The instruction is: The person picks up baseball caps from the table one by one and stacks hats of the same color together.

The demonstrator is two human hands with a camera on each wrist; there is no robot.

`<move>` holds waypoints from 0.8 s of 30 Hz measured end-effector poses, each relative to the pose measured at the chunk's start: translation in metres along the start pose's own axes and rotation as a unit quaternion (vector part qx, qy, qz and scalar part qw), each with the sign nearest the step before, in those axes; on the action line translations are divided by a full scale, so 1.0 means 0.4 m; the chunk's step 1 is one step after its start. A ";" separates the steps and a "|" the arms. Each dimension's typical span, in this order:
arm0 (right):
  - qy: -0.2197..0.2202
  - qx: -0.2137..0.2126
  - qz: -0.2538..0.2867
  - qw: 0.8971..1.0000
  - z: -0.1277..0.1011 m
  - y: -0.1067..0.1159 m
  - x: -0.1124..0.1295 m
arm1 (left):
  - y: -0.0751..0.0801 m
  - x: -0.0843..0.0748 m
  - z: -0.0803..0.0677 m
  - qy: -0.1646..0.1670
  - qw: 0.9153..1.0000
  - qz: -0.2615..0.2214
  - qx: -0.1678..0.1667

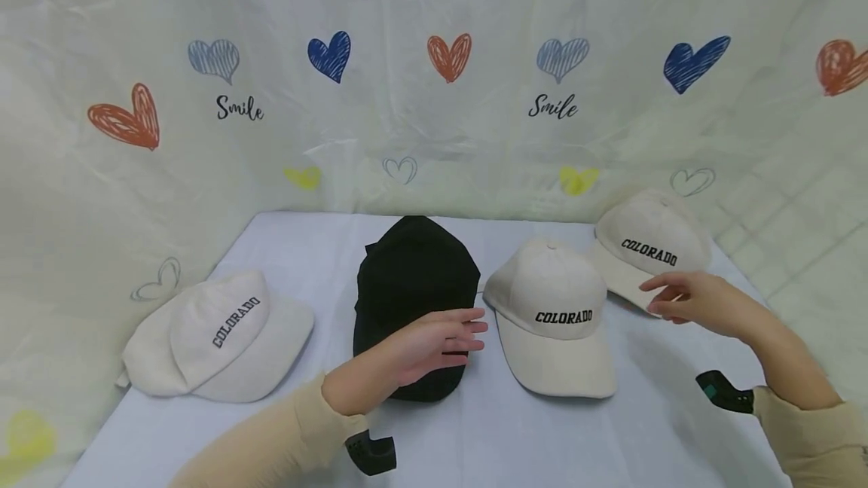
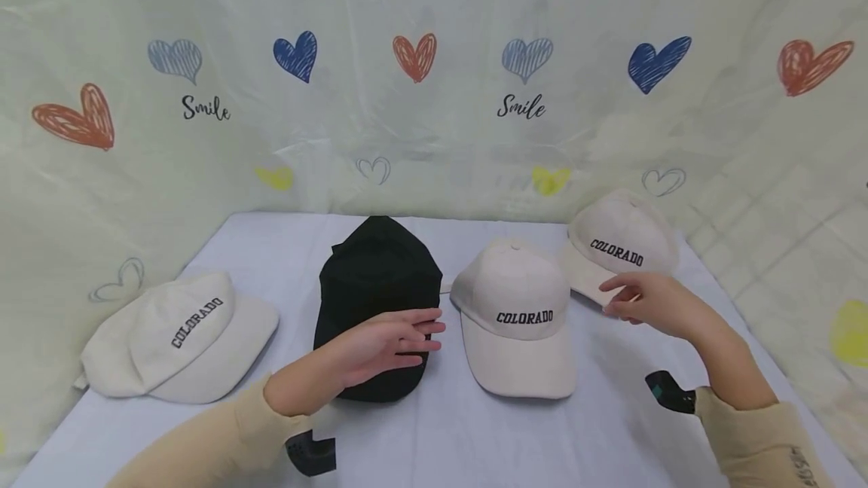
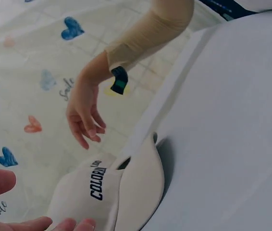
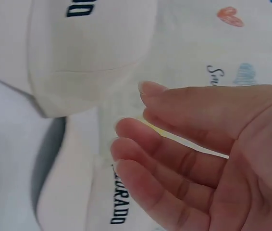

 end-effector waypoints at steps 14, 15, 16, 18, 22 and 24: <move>0.081 -0.125 0.079 0.986 0.030 0.028 0.182 | 0.107 0.049 -0.150 0.014 1.000 0.005 -0.004; 0.092 -0.126 0.084 0.984 0.038 0.024 0.202 | 0.108 0.045 -0.164 0.015 1.000 0.010 0.000; 0.103 -0.124 0.089 0.983 0.048 0.019 0.223 | 0.109 0.041 -0.178 0.013 1.000 0.012 0.004; 0.129 -0.117 0.100 0.980 0.068 0.006 0.267 | 0.115 0.030 -0.207 0.007 1.000 0.015 0.008; 0.180 -0.106 0.108 0.972 0.110 -0.028 0.358 | 0.146 0.003 -0.259 -0.017 1.000 0.015 0.005; 0.204 -0.103 0.104 0.968 0.133 -0.049 0.403 | 0.169 -0.009 -0.283 -0.025 0.999 0.021 -0.007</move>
Point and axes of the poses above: each hand's wrist, its own z-axis towards the middle knuckle, its own y-axis out of the back of the hand, x = y × z, the point moved 8 cm from there along z, towards the middle knuckle, and after that the axes turned 15 degrees about x, right-handed, at the moved point
